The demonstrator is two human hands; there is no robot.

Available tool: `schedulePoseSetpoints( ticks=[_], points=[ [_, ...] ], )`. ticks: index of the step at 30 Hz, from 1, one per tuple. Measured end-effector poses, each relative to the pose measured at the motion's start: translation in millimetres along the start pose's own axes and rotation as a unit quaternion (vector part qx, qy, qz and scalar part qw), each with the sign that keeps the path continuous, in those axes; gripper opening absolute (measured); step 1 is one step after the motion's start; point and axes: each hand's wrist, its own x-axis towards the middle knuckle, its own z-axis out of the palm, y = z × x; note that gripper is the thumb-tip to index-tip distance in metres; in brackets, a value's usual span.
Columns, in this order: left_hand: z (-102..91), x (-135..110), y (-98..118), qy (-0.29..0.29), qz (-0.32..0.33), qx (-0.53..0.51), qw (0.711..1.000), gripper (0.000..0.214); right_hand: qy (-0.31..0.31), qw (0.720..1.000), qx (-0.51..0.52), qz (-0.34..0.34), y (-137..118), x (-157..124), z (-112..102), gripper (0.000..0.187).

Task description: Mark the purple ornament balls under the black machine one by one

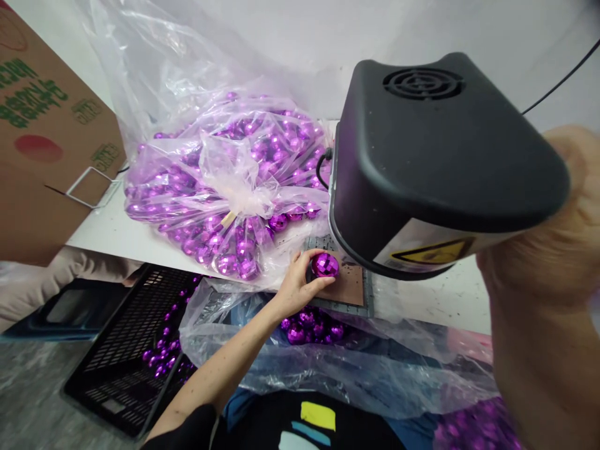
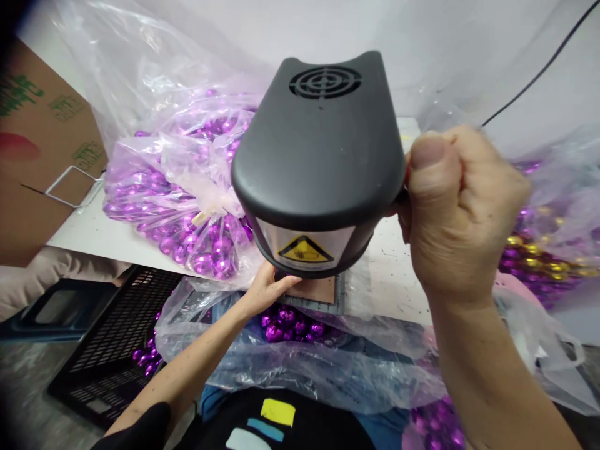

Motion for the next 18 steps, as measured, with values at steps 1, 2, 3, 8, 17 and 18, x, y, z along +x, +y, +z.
schedulePoseSetpoints(
  ticks=[1, 2, 3, 8, 17, 18],
  points=[
    [3.0, 1.4, -1.6, 0.001, 0.005, 0.007, 1.000, 0.047, 0.001, 1.000, -0.002, 0.003, -0.1, 0.3, 0.0, 0.057],
    [5.4, 2.8, -2.9, 0.001, 0.008, 0.012, 1.000, 0.045, 0.003, 1.000, -0.002, 0.004, 0.0, 0.5, 0.0, 0.059],
    [7.2, 4.2, -3.8, 0.001, 0.011, 0.018, 1.000, 0.044, 0.003, 1.000, -0.001, 0.004, 0.3, 0.7, -0.1, 0.061],
    [8.5, 7.5, -5.4, -0.018, 0.038, 0.075, 0.996, 0.041, -0.014, 1.000, 0.017, 0.005, -0.1, 0.5, 0.2, 0.062],
    [12.3, 7.8, -7.9, -0.052, 0.070, 0.101, 0.991, 0.045, 0.001, 1.000, 0.004, 0.000, -3.0, -0.3, 1.6, 0.060],
    [13.3, 8.3, -7.3, -0.056, 0.072, 0.104, 0.990, 0.044, 0.001, 1.000, -0.004, 0.001, -3.4, -0.5, 1.6, 0.059]
  ],
)
